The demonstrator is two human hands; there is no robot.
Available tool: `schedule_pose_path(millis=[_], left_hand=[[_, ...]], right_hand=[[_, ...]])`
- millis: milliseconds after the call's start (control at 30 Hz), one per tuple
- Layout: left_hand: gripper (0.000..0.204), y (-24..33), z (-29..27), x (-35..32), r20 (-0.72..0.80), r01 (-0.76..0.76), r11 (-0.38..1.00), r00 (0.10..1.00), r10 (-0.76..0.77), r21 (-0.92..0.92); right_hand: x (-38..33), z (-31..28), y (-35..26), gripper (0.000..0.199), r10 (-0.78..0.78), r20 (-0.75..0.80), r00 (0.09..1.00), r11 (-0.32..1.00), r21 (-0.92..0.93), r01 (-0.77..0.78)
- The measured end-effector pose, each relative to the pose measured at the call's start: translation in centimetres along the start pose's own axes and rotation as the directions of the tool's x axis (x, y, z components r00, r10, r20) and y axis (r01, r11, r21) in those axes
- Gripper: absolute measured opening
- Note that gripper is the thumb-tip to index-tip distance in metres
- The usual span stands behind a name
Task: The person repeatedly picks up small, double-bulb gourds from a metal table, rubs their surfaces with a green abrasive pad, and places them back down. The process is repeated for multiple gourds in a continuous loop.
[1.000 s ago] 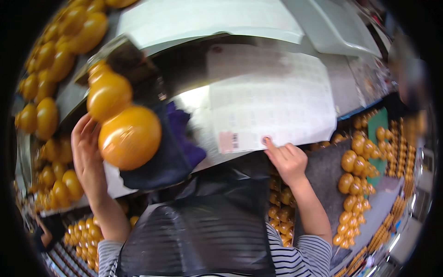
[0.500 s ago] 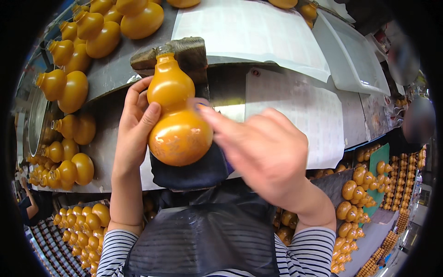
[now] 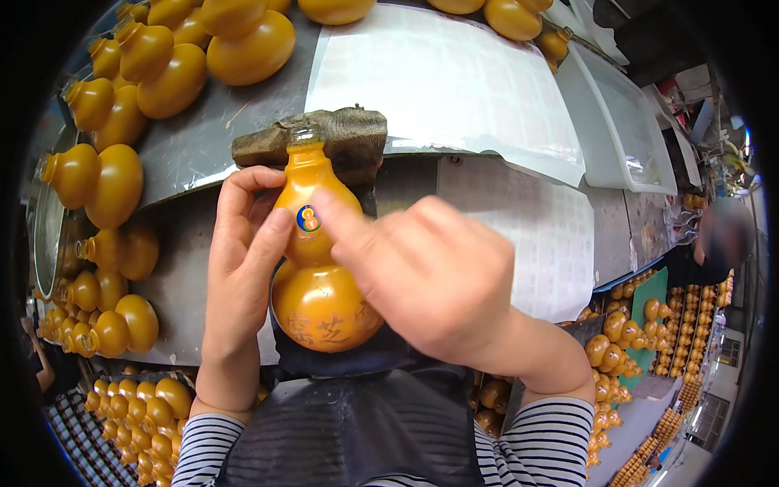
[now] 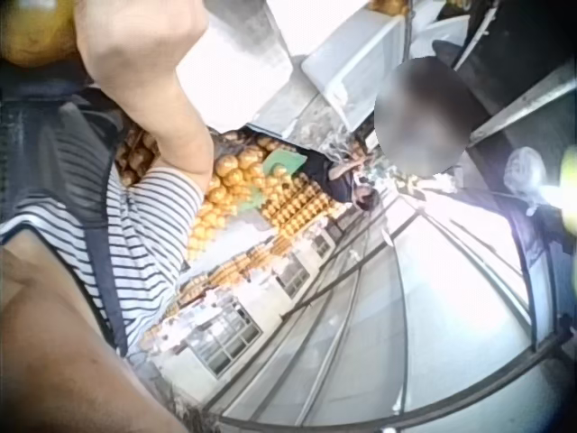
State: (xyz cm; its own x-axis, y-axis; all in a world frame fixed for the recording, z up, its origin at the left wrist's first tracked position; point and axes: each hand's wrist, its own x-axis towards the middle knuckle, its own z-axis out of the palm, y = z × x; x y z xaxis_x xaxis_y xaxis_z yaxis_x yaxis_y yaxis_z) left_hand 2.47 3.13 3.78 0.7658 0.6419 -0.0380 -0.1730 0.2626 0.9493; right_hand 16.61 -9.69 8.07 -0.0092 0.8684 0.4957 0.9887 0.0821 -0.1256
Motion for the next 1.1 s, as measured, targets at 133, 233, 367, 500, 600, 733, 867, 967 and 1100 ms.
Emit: schedule_pose_path(millis=[133,233,367,500,600,733,867,967,1100], left_hand=[[0.037,-0.2,0.0,0.4,0.011,0.017,0.998,1.000,-0.017,-0.053],[0.038,-0.1,0.1,0.4,0.012,0.021,1.000,1.000,-0.021,-0.020],[0.039,-0.4,-0.1,0.5,0.011,0.022,0.999,1.000,-0.021,-0.049],[0.040,0.0,-0.5,0.5,0.016,0.086,0.994,0.996,-0.085,-0.071],[0.040,-0.2,-0.3,0.4,0.024,0.042,0.997,0.999,-0.041,-0.057],[0.041,-0.5,-0.5,0.4,0.031,-0.002,0.999,1.000,0.003,-0.044],[0.041,-0.7,-0.6,0.4,0.036,-0.021,1.000,0.999,0.021,0.004],[0.040,-1.1,-0.7,0.4,0.034,-0.032,0.998,0.999,0.034,-0.058],[0.037,-0.8,-1.4,0.7,0.084,0.138,0.954,0.989,-0.119,-0.268]], right_hand=[[1.9,0.3,0.7,0.009,0.499,0.388,0.775,0.400,0.691,-0.602],[2.3,1.4,1.8,0.018,0.427,0.631,0.647,0.105,0.676,-0.729],[2.0,2.0,1.8,0.020,0.402,0.584,0.706,0.139,0.723,-0.677],[2.6,1.5,1.7,0.020,0.414,0.651,0.636,0.008,0.696,-0.718],[2.4,1.7,1.8,0.020,0.412,0.630,0.658,0.062,0.701,-0.710],[2.2,2.0,2.0,0.021,0.385,0.620,0.683,0.147,0.690,-0.709],[2.1,2.5,2.1,0.021,0.385,0.577,0.721,0.190,0.715,-0.673],[2.5,2.1,2.1,0.021,0.368,0.620,0.693,0.114,0.710,-0.695],[3.0,1.7,2.3,0.022,0.364,0.672,0.645,-0.063,0.709,-0.702]])
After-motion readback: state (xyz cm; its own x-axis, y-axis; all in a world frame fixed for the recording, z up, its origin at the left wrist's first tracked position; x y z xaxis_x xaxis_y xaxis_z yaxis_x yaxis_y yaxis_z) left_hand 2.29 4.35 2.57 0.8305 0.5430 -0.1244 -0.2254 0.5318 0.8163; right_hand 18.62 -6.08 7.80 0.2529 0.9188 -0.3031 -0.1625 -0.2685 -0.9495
